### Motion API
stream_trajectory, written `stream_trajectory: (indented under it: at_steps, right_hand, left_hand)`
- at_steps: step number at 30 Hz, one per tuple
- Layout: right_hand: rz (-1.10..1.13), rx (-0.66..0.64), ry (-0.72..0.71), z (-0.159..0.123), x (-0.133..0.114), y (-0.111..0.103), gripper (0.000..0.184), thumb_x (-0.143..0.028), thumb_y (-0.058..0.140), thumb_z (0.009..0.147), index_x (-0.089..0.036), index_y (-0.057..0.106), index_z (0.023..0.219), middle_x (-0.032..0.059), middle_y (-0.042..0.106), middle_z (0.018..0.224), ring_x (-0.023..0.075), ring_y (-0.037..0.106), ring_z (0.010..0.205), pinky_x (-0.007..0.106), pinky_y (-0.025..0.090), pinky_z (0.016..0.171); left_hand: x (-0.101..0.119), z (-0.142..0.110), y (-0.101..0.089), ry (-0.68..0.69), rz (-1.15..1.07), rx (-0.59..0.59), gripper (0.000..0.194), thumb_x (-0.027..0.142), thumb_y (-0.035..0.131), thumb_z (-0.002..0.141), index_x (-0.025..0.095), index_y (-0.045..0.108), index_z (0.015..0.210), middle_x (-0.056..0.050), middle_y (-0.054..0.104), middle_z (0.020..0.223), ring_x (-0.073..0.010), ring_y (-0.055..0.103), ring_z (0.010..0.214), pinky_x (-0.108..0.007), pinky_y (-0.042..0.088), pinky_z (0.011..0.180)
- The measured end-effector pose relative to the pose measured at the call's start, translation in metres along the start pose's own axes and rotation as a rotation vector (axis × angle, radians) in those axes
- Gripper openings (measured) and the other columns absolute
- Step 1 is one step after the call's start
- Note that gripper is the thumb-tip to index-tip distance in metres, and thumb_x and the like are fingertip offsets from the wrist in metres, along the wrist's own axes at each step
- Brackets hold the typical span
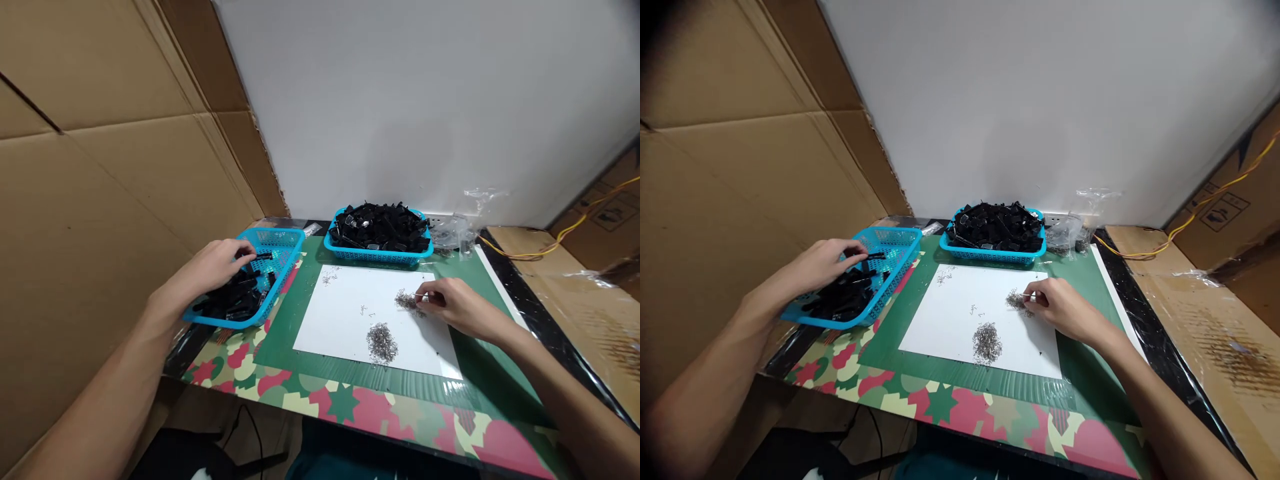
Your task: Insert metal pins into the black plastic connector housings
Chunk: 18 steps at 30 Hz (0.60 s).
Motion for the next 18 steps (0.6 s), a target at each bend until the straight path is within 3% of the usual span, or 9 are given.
stream_trajectory:
  at_steps: [3, 5, 8, 12, 15, 18]
  right_hand:
    - [0.033, -0.016, -0.012, -0.002, 0.005, 0.005, 0.020, -0.026, 0.061, 0.093, -0.019, 0.078, 0.084, 0.0017, 0.068, 0.066, 0.0150, 0.055, 0.057, 0.027, 0.036, 0.055]
    - [0.030, -0.028, -0.021, -0.003, 0.005, 0.011, 0.020, -0.026, 0.062, 0.092, -0.019, 0.078, 0.082, -0.0002, 0.063, 0.061, 0.0139, 0.051, 0.055, 0.027, 0.033, 0.054]
    - [0.024, -0.036, -0.021, -0.003, 0.004, 0.016, 0.018, -0.022, 0.061, 0.091, -0.019, 0.076, 0.082, -0.0009, 0.063, 0.063, 0.0135, 0.050, 0.057, 0.027, 0.034, 0.056]
    - [0.056, -0.044, -0.011, -0.003, -0.001, 0.018, 0.019, -0.017, 0.057, 0.092, -0.019, 0.073, 0.082, 0.0015, 0.072, 0.076, 0.0150, 0.060, 0.067, 0.026, 0.040, 0.062]
    - [0.047, -0.048, -0.022, -0.004, -0.006, 0.018, 0.019, -0.017, 0.056, 0.094, -0.019, 0.069, 0.081, 0.0020, 0.072, 0.077, 0.0149, 0.059, 0.067, 0.026, 0.040, 0.061]
    - [0.027, -0.033, -0.019, -0.005, -0.008, 0.017, 0.022, -0.020, 0.053, 0.099, -0.018, 0.067, 0.082, 0.0017, 0.069, 0.074, 0.0147, 0.055, 0.064, 0.027, 0.036, 0.059]
  left_hand:
    - [0.047, -0.010, 0.001, 0.102, -0.080, 0.076, 0.035, 0.051, 0.053, 0.094, 0.022, 0.071, 0.101, -0.006, 0.075, 0.104, -0.0249, 0.065, 0.090, -0.033, 0.048, 0.084]
    - [0.086, -0.017, 0.017, 0.189, -0.298, 0.048, 0.032, 0.050, 0.055, 0.096, 0.021, 0.065, 0.101, -0.005, 0.071, 0.097, -0.0220, 0.063, 0.088, -0.031, 0.050, 0.081]
    - [0.139, -0.025, 0.058, 0.267, -0.661, -0.120, 0.026, 0.045, 0.060, 0.096, 0.021, 0.062, 0.105, 0.000, 0.060, 0.080, -0.0163, 0.057, 0.071, -0.028, 0.048, 0.067]
    - [0.193, -0.021, 0.112, 0.328, -0.894, -0.279, 0.029, 0.043, 0.062, 0.097, 0.019, 0.069, 0.112, -0.002, 0.060, 0.081, -0.0142, 0.054, 0.072, -0.028, 0.044, 0.065]
    - [0.216, -0.013, 0.149, 0.272, -1.134, -0.405, 0.038, 0.048, 0.070, 0.092, 0.017, 0.071, 0.113, 0.002, 0.054, 0.071, -0.0113, 0.047, 0.063, -0.026, 0.037, 0.057]
    - [0.217, -0.008, 0.174, 0.132, -1.284, -0.404, 0.039, 0.049, 0.081, 0.082, 0.014, 0.074, 0.098, 0.003, 0.050, 0.064, -0.0092, 0.043, 0.059, -0.024, 0.031, 0.054]
Point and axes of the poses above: each hand's wrist, its own z-axis towards the middle knuckle, its own y-axis out of the palm, x = y × z, the point moved 9 cm from there along z, towards the middle knuckle
